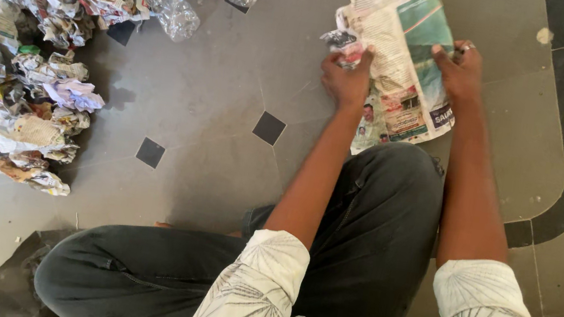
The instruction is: The person sits on the floor and folds several newspaper sheets by hand, smoothing each fold and stacking them. The person also briefly handles a plastic water bottle and a crumpled paper bag before returning to fold more newspapers.
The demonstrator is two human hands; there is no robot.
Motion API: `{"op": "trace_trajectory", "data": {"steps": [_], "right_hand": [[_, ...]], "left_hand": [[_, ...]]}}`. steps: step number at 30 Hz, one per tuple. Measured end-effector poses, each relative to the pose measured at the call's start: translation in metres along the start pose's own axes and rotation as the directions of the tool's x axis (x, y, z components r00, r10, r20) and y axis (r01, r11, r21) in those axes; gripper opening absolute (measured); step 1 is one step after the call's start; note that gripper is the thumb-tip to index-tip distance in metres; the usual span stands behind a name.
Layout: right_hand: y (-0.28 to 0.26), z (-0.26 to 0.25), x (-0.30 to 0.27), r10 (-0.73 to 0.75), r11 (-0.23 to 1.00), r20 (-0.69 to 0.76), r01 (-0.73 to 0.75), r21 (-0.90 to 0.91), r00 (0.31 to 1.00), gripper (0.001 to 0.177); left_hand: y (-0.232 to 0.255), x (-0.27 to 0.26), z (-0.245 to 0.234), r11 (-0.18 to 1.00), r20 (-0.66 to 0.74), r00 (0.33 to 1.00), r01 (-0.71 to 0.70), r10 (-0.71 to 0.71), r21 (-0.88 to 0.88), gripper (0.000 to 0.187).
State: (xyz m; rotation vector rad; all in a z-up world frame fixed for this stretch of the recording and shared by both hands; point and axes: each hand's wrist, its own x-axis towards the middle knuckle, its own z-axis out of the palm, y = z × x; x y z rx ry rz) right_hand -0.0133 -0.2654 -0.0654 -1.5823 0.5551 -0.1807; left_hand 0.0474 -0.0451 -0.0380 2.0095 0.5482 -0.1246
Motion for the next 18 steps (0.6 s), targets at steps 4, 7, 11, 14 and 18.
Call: {"op": "trace_trajectory", "data": {"steps": [4, 7, 11, 14, 18], "right_hand": [[-0.024, 0.0, -0.022, -0.076, 0.98, -0.045, 0.082, 0.179, 0.996, 0.028], [-0.032, 0.0, -0.034, -0.135, 0.901, -0.064, 0.15, 0.407, 0.989, 0.027], [-0.033, 0.003, -0.045, -0.034, 0.804, -0.028, 0.044, 0.593, 0.999, 0.024], [-0.033, 0.003, -0.048, -0.049, 0.733, -0.014, 0.046, 0.679, 0.999, 0.023], [-0.038, 0.002, -0.052, -0.045, 0.635, 0.049, -0.009, 0.772, 0.998, 0.022]], "left_hand": [[0.021, -0.047, -0.028, 0.973, -0.096, 0.979, -0.164, 0.181, 0.163, 0.128], [0.025, -0.056, -0.02, 0.927, 0.026, 0.952, -0.303, 0.305, 0.219, 0.127], [0.018, -0.039, 0.008, 0.952, 0.202, 0.937, -0.302, 0.286, 0.053, 0.132], [0.019, -0.026, 0.012, 0.967, 0.195, 0.955, -0.243, 0.224, 0.08, 0.136], [0.033, -0.021, 0.005, 0.998, 0.306, 0.949, -0.069, 0.069, -0.012, 0.147]]}}
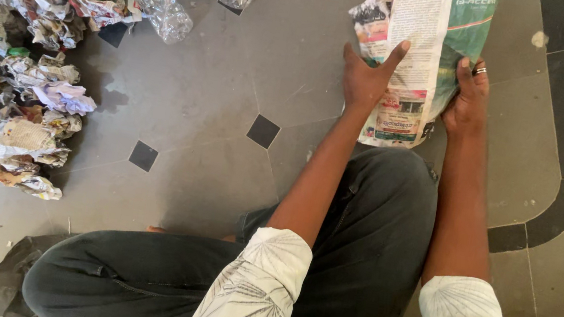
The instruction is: The person sits on the floor and folds several newspaper sheets by hand, smoothing each fold and stacking them. The person also briefly handles a plastic water bottle and a crumpled paper bag before returning to fold more newspapers.
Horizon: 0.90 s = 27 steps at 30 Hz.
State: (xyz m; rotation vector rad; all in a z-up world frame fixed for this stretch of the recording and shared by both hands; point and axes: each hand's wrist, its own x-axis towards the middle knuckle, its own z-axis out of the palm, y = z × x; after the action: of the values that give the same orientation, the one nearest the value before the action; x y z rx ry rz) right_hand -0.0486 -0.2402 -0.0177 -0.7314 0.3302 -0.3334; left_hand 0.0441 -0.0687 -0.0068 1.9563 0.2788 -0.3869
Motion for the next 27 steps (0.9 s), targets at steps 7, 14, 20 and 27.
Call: {"op": "trace_trajectory", "data": {"steps": [7, 14, 20, 27], "right_hand": [[-0.006, 0.003, -0.002, 0.064, 0.997, 0.01, -0.064, 0.03, 0.998, 0.025], [-0.014, -0.011, 0.002, 0.011, 0.968, -0.065, -0.027, -0.248, 0.998, 0.028], [-0.035, 0.001, -0.001, -0.094, 0.971, -0.045, 0.081, -0.223, 0.995, 0.032], [-0.029, -0.007, -0.003, -0.07, 0.988, -0.066, 0.06, -0.145, 0.995, 0.03]], "left_hand": [[0.005, 0.013, -0.005, 0.863, 0.395, 0.919, 0.199, 0.001, -0.465, 0.111], [-0.007, 0.035, -0.006, 0.552, 0.589, 0.795, 0.428, 0.148, -0.716, 0.077], [-0.014, 0.04, 0.004, 0.55, 0.443, 0.88, 0.287, 0.173, -0.785, 0.077], [-0.029, 0.037, -0.009, 0.558, 0.523, 0.838, 0.364, 0.152, -0.745, 0.038]]}}
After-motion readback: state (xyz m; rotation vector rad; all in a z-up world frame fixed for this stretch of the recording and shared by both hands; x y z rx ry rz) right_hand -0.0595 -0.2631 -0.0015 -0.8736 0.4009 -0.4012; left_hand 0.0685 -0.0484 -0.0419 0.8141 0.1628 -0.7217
